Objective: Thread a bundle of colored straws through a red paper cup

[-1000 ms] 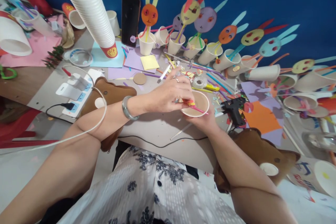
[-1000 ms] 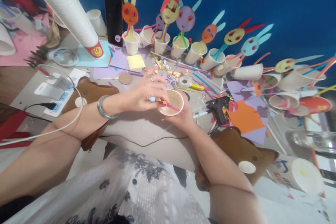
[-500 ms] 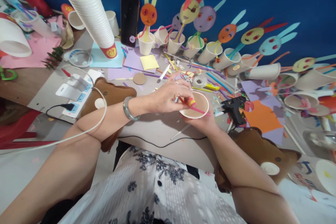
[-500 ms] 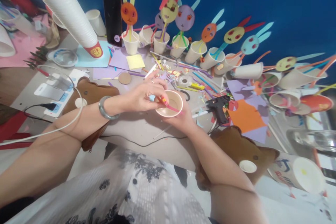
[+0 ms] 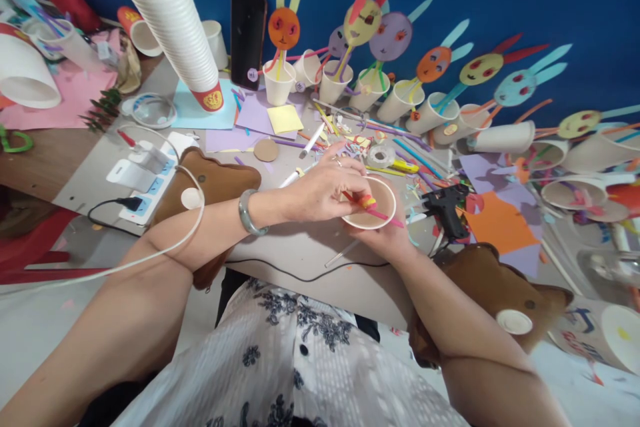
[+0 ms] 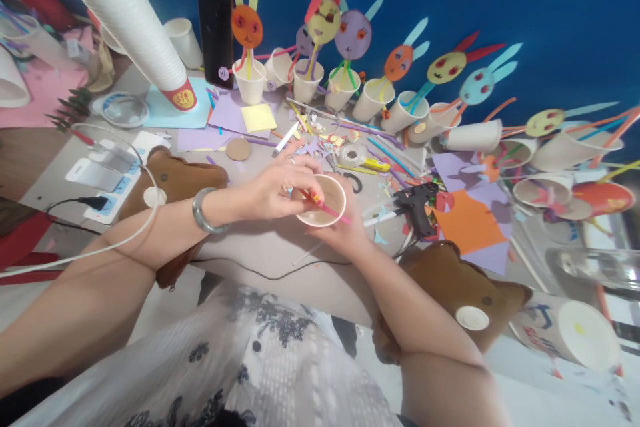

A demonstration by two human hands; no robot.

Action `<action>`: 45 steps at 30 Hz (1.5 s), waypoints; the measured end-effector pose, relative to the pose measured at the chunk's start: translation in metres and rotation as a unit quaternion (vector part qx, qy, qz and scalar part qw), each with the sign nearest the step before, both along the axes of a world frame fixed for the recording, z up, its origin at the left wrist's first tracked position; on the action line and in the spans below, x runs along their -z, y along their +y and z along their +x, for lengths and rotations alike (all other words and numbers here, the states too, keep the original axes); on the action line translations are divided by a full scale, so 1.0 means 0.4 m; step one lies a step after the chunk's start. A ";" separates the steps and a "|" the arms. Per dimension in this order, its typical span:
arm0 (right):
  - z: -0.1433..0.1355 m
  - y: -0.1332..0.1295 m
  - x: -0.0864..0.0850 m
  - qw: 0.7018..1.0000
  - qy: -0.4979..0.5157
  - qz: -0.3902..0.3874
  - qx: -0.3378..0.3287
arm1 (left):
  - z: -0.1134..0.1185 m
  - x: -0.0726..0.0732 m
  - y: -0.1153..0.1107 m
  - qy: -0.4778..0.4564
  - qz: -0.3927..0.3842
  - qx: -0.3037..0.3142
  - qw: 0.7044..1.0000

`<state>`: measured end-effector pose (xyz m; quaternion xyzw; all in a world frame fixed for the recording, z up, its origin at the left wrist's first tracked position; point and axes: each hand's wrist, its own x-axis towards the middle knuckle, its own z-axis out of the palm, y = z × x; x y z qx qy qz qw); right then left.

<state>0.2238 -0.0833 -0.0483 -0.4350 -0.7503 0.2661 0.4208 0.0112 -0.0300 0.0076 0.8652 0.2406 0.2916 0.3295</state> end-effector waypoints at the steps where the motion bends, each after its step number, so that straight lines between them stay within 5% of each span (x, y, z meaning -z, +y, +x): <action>1: 0.001 -0.002 0.000 1.000 -0.005 0.003 0.002 | 0.001 0.002 -0.001 -0.002 0.004 0.000 1.000; 12: 0.003 -0.001 -0.006 1.000 -0.008 0.010 -0.003 | 0.011 0.031 -0.012 -0.054 0.034 -0.040 0.997; 30: 0.001 -0.001 -0.013 1.000 -0.012 0.010 0.004 | 0.010 0.023 -0.014 -0.038 0.087 -0.045 0.994; 45: -0.007 0.001 -0.005 0.998 -0.007 0.056 -0.012 | 0.013 0.019 -0.016 0.001 0.051 -0.040 0.998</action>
